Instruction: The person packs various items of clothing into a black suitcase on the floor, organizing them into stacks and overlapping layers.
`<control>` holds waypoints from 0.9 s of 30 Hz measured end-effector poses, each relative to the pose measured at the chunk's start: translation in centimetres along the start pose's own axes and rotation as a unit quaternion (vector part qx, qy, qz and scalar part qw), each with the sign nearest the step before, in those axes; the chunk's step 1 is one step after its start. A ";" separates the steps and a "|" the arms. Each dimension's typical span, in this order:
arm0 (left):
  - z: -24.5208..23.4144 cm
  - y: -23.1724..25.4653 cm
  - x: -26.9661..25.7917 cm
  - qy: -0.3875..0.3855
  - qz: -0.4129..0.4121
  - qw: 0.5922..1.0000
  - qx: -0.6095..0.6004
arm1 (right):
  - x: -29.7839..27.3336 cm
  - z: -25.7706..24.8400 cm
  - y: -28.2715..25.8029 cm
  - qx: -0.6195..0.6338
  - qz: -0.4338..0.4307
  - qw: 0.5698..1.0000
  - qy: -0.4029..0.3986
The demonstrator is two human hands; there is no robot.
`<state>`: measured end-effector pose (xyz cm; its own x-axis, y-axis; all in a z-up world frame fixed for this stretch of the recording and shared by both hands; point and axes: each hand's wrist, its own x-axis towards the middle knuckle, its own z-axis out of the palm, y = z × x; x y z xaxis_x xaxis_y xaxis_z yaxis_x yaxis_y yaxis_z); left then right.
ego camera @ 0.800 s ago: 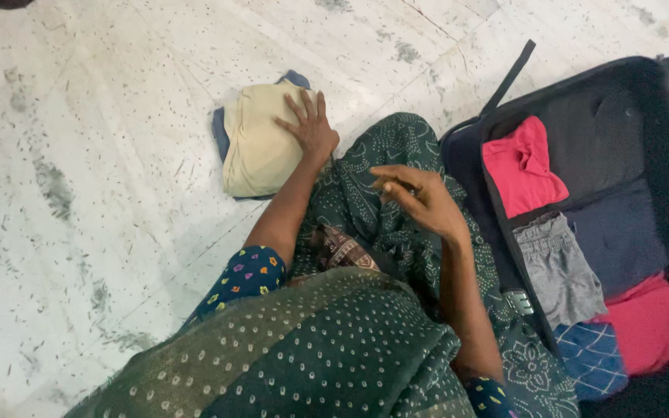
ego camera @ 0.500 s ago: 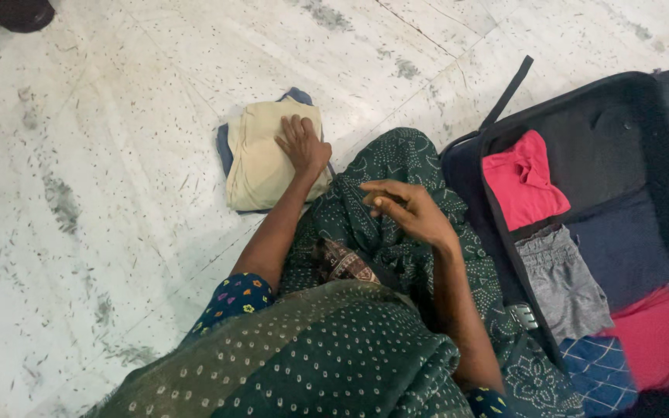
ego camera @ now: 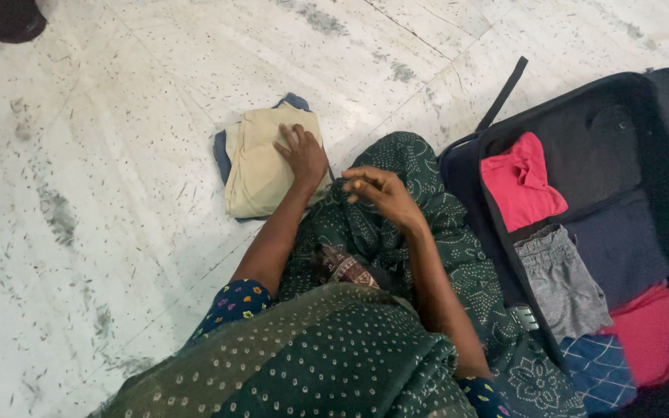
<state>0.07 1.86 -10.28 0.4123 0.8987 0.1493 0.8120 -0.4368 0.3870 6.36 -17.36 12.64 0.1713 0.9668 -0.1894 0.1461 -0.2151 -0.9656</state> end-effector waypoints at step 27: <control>-9.1 -9.5 -1.2 -0.072 0.002 0.822 -0.565 | 20.9 9.4 16.4 0.112 0.238 0.961 0.082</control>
<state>-11.85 5.31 -5.82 0.5245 0.8481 0.0746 -0.0570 -0.0525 0.9970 3.21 0.57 -8.83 0.3205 0.7273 -0.6068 -0.1968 -0.5755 -0.7938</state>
